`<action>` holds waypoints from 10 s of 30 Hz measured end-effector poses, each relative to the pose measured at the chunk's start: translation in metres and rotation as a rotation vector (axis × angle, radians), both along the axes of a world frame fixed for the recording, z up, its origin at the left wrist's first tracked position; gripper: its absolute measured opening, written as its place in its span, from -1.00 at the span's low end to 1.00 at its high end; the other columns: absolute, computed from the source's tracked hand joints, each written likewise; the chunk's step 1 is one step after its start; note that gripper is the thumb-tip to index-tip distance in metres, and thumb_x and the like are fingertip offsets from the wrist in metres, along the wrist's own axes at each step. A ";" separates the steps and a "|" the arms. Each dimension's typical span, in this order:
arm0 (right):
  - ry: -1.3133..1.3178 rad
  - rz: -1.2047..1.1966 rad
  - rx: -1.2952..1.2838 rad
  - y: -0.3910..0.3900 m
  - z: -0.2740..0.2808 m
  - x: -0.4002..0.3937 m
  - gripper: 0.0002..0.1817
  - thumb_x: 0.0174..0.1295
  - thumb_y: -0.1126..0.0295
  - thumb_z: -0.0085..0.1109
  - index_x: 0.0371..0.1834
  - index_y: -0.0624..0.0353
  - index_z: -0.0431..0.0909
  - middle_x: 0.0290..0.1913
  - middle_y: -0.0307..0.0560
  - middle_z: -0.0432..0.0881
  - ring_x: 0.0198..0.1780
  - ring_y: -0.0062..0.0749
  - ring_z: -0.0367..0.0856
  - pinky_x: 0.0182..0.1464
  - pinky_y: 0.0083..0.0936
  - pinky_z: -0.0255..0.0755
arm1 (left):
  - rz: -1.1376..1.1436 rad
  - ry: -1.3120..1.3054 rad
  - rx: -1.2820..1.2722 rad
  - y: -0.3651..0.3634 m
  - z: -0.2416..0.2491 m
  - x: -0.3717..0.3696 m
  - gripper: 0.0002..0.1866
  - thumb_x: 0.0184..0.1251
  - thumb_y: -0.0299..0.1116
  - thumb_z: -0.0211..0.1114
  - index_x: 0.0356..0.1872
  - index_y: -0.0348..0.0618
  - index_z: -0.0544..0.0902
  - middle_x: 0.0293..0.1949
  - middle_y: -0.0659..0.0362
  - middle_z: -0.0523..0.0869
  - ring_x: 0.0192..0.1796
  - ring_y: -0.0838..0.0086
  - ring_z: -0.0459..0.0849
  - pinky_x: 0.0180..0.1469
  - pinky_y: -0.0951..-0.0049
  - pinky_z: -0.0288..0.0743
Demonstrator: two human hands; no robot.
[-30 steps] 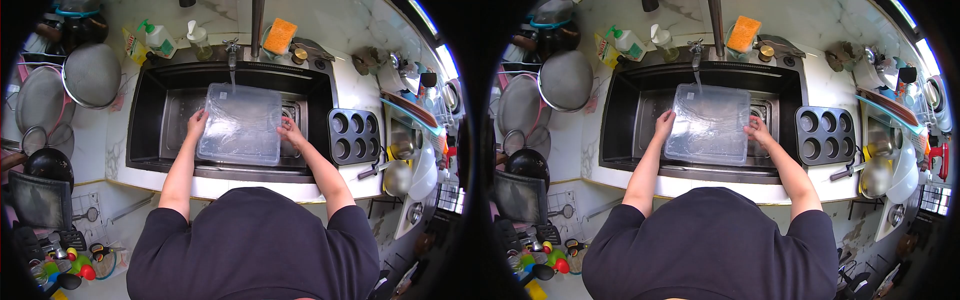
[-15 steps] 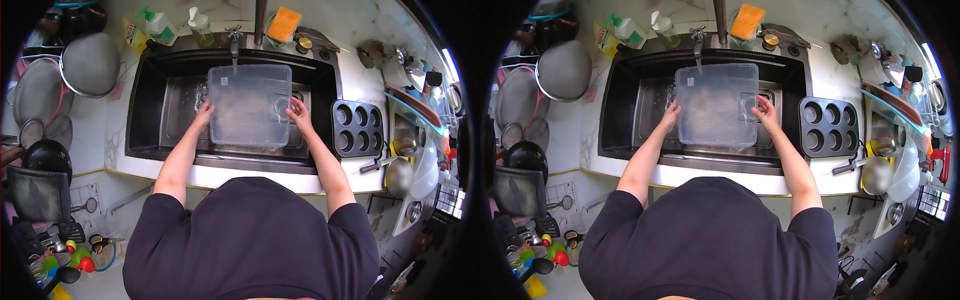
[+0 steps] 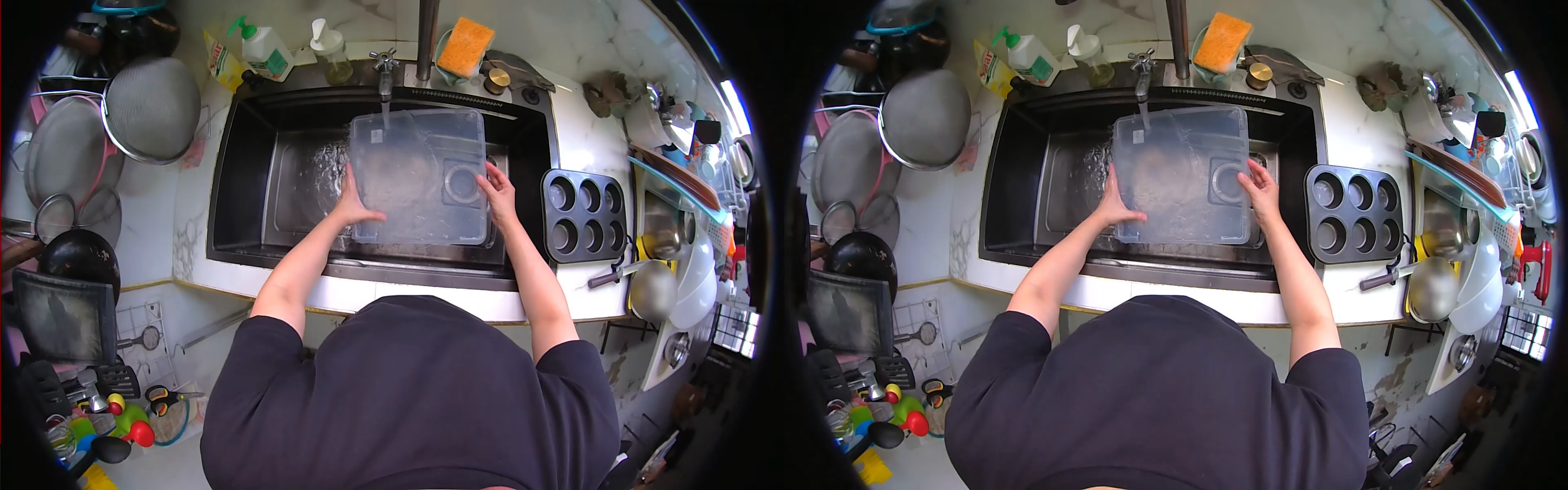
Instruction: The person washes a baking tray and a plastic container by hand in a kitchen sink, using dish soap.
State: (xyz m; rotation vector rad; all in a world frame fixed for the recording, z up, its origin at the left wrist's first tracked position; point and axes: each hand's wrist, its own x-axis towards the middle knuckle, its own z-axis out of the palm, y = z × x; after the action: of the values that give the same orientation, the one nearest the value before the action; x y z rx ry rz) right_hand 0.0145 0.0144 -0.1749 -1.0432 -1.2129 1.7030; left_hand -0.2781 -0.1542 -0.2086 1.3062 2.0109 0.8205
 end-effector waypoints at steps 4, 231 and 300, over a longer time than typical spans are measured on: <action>0.030 -0.052 -0.101 0.007 -0.013 0.011 -0.55 0.04 0.45 0.18 0.04 0.21 0.34 0.00 -0.14 0.44 -0.11 -0.58 0.45 -0.10 -0.68 0.33 | -0.294 0.059 0.109 0.001 0.009 0.003 0.69 -0.93 0.12 0.56 0.14 -0.22 -0.66 0.23 -0.32 -0.33 0.31 -0.07 -0.23 0.31 0.19 -0.22; -0.347 0.120 0.861 -0.049 0.085 -0.117 -0.67 0.09 0.31 0.10 -0.12 0.25 0.41 -0.28 -0.05 0.56 -0.26 -0.41 0.53 -0.20 -0.51 0.41 | 0.627 0.640 1.030 -0.030 0.208 -0.092 -0.60 -0.26 -0.28 0.42 -0.37 -0.13 0.45 -0.28 0.17 0.48 -0.16 0.25 0.42 -0.09 0.28 0.19; -0.004 0.165 0.505 -0.089 0.102 -0.141 -0.66 -0.14 0.43 0.32 -0.35 0.14 0.33 -0.42 -0.29 0.46 -0.39 -0.58 0.39 -0.28 -0.59 0.30 | 0.947 -0.092 0.995 -0.041 0.064 -0.142 -0.54 0.07 -0.10 0.25 -0.21 -0.33 0.44 -0.37 0.06 0.59 -0.34 0.45 0.56 -0.28 0.51 0.40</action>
State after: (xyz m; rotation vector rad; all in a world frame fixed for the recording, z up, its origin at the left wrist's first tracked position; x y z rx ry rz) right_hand -0.1269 -0.0750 -0.0727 -0.6525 -1.6570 1.3981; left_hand -0.4196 -0.1952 -0.1442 0.5804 2.1630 2.4739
